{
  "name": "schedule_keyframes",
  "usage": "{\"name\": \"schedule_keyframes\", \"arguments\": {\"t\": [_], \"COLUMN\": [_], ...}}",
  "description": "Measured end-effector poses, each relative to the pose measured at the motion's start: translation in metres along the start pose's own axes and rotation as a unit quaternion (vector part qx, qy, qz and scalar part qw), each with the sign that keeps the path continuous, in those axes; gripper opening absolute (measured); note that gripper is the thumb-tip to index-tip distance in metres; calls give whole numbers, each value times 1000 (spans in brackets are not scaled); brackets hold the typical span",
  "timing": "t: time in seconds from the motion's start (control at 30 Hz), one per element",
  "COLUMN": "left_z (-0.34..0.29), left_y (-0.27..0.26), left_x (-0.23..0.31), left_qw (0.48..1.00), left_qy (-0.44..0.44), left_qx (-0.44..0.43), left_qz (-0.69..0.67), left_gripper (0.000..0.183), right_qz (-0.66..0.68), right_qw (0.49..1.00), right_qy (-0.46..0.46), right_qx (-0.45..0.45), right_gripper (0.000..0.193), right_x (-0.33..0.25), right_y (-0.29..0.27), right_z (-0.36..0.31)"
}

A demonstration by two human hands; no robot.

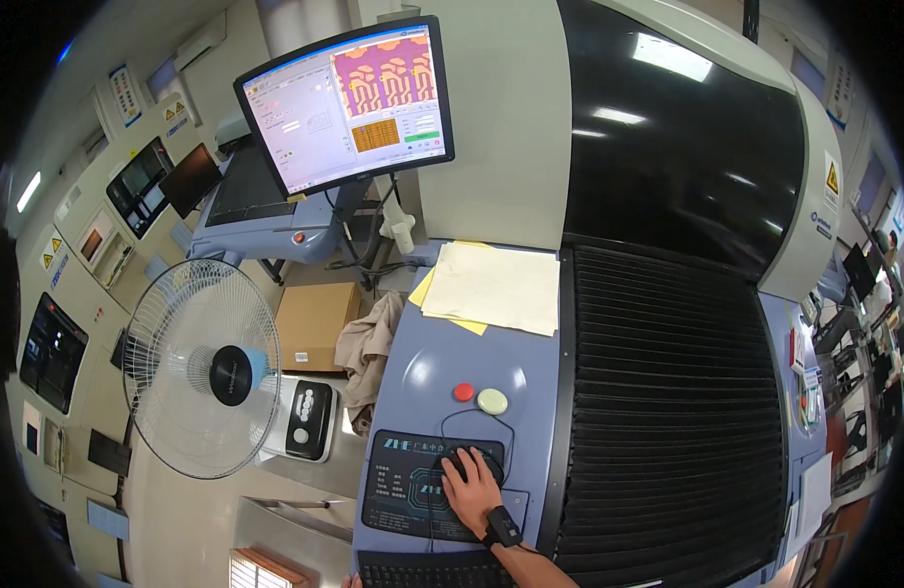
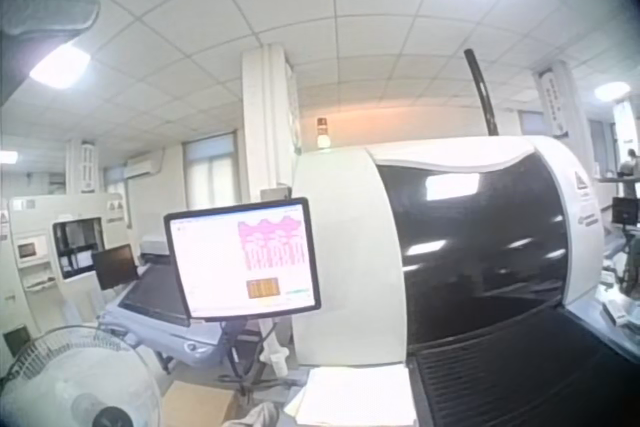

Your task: Operating a PCB inspection machine, including using a mouse/keyboard to navigate software and manually loading a PCB panel into the machine.

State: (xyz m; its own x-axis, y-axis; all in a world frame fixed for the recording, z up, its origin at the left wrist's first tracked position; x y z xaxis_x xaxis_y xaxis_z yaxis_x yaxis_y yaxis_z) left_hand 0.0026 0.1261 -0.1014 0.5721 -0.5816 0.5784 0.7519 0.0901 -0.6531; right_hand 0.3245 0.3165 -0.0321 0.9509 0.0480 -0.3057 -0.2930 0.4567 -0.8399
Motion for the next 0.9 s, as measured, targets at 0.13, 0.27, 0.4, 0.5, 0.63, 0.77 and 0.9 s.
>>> {"name": "schedule_keyframes", "arguments": {"t": [0.13, 0.27, 0.4, 0.5, 0.63, 0.77, 0.9], "left_z": [9, 14, 18, 22, 23, 17, 19], "left_y": [-1, -3, -5, -6, -7, -4, -6], "left_x": [3, 4, 7, 9, 9, 3, 6], "left_qw": [1000, 999, 997, 997, 995, 994, 995], "left_qy": [-27, -45, -68, -70, -94, -102, -92], "left_qx": [-7, 8, 19, 14, 13, 7, 12], "left_qz": [-9, -14, -17, -24, -38, -44, -38], "left_gripper": [54, 56, 58, 60, 63, 66, 66], "right_qz": [0, -3, -11, -12, -10, -5, -3], "right_qw": [1000, 1000, 1000, 1000, 1000, 1000, 1000], "right_qy": [-2, -4, -6, -7, -9, -6, -17], "right_qx": [1, 5, 12, 15, 15, 14, 17], "right_gripper": [35, 35, 34, 33, 32, 33, 33], "right_x": [0, 0, -1, -1, -1, 0, -3], "right_y": [0, -1, -2, -1, -1, -1, -3], "right_z": [0, 0, 1, 0, -1, -1, 0]}}
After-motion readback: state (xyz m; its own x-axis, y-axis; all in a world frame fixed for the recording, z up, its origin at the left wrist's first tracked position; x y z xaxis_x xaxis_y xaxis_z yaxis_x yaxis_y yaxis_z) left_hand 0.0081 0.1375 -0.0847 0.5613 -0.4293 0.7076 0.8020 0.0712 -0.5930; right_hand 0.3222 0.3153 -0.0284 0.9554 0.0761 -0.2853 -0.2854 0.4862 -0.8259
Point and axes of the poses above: each hand's wrist, its own z-axis towards the middle knuckle, its own y-axis out of the palm, x = y × z, the point moved 7 cm from there along z, towards the middle knuckle, and after that the axes turned 9 degrees about -z, right-handed, at the moved point
